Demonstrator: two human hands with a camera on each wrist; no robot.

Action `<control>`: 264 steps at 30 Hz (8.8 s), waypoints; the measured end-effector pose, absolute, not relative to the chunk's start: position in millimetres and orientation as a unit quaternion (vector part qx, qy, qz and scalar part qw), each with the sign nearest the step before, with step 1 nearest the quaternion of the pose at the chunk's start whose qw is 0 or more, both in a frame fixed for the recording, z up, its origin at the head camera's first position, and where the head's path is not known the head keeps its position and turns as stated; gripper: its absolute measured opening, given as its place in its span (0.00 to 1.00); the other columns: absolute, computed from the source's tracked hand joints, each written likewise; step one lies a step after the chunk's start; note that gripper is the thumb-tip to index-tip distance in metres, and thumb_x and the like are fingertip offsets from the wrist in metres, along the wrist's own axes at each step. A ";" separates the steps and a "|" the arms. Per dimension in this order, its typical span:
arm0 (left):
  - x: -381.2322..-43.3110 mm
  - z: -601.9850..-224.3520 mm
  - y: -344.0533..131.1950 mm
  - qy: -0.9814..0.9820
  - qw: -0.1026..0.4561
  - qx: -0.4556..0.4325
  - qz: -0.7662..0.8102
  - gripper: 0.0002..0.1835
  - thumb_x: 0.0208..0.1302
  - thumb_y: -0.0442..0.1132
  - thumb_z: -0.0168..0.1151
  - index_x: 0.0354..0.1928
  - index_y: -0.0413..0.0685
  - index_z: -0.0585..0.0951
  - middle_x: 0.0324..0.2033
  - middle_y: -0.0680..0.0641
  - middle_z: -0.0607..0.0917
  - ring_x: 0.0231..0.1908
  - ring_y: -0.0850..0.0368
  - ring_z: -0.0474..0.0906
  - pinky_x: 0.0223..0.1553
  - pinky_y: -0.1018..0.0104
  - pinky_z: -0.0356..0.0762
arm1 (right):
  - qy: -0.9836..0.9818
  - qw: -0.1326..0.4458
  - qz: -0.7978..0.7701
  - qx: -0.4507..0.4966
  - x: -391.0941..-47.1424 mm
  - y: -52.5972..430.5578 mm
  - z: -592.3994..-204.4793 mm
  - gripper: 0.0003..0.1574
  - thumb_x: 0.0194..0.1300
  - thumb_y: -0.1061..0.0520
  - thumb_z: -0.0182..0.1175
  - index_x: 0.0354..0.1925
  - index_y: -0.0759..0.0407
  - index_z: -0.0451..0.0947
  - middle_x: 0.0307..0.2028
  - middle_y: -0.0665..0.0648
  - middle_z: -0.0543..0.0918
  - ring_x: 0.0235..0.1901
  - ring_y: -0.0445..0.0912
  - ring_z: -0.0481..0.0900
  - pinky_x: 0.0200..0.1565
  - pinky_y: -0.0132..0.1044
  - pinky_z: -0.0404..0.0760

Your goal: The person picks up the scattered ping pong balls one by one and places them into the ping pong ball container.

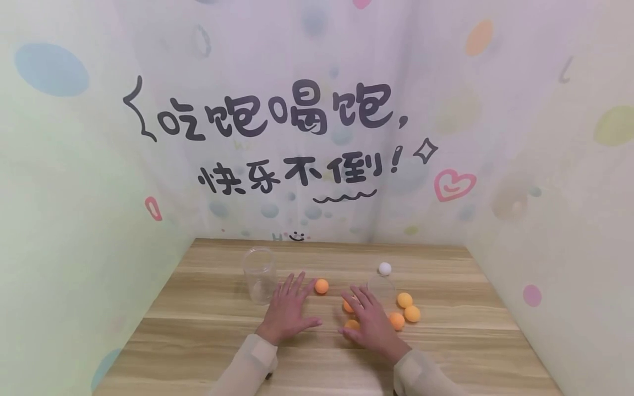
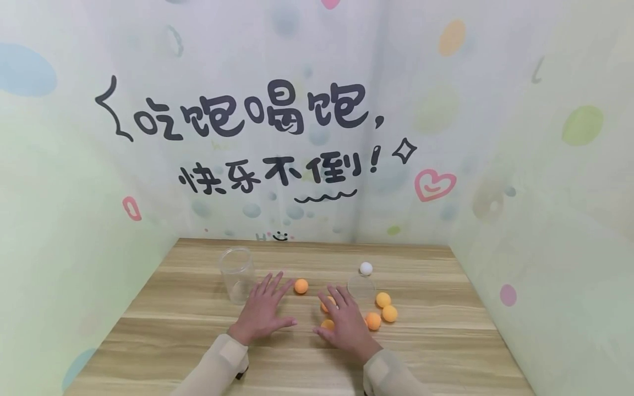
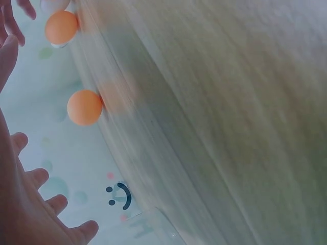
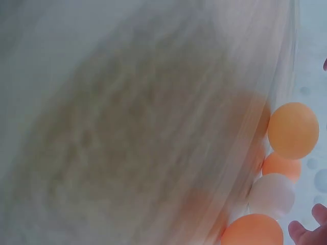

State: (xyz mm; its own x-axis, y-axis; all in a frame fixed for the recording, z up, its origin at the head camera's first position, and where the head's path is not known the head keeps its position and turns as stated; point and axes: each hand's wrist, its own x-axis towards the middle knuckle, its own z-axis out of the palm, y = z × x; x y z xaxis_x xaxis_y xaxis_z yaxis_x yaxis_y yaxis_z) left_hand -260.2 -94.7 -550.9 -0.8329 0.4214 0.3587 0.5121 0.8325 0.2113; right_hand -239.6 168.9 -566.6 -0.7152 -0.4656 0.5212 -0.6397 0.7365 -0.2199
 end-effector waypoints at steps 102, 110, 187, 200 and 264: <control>-253.2 -562.5 -101.9 -0.797 0.318 0.028 -0.512 0.16 0.60 0.45 0.69 0.44 0.41 0.80 0.38 0.44 0.85 0.37 0.47 0.82 0.38 0.55 0.78 | -0.931 0.110 0.250 0.244 -214.6 151.6 -579.2 0.34 0.50 0.52 0.75 0.55 0.56 0.76 0.53 0.54 0.78 0.48 0.49 0.74 0.50 0.45 0.76; -251.8 -564.4 -102.0 -0.789 0.344 0.032 -0.508 0.14 0.59 0.44 0.70 0.41 0.43 0.81 0.36 0.43 0.85 0.35 0.48 0.82 0.35 0.58 0.78 | -0.921 0.090 0.291 0.241 -211.6 150.4 -579.0 0.31 0.50 0.62 0.74 0.53 0.59 0.77 0.52 0.57 0.80 0.56 0.58 0.73 0.57 0.56 0.71; -266.5 -562.0 -129.0 -0.711 0.326 0.125 -0.611 0.62 0.46 0.46 0.80 0.76 0.54 0.47 0.74 0.44 0.51 0.71 0.44 0.47 0.69 0.44 0.45 | -0.840 0.109 0.521 0.104 -207.5 118.4 -575.5 0.27 0.51 0.55 0.75 0.51 0.56 0.81 0.42 0.51 0.81 0.37 0.44 0.76 0.34 0.32 0.79; -281.1 -562.6 -138.3 -0.732 0.303 0.113 -0.600 0.64 0.42 0.43 0.81 0.76 0.56 0.46 0.74 0.43 0.50 0.71 0.39 0.48 0.67 0.37 0.48 | -0.821 0.137 0.544 0.106 -203.9 111.1 -569.1 0.25 0.51 0.59 0.75 0.49 0.59 0.82 0.41 0.50 0.82 0.36 0.42 0.75 0.31 0.31 0.78; -287.2 -555.7 -139.9 -0.769 0.250 0.127 -0.574 0.57 0.46 0.49 0.78 0.75 0.54 0.53 0.69 0.39 0.63 0.66 0.36 0.59 0.65 0.39 0.56 | -0.814 0.138 0.555 0.101 -207.8 82.9 -562.1 0.23 0.54 0.54 0.74 0.49 0.54 0.82 0.41 0.51 0.82 0.31 0.49 0.75 0.30 0.31 0.76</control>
State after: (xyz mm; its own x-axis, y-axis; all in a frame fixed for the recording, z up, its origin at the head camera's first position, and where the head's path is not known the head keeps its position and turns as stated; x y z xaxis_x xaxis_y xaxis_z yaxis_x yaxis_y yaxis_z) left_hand -287.2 -139.9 -555.7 -0.8428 -0.4827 0.2380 0.0911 0.3079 0.9471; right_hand -207.8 82.9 -562.1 -0.9418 -0.0113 0.3359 -0.3168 0.3637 -0.8760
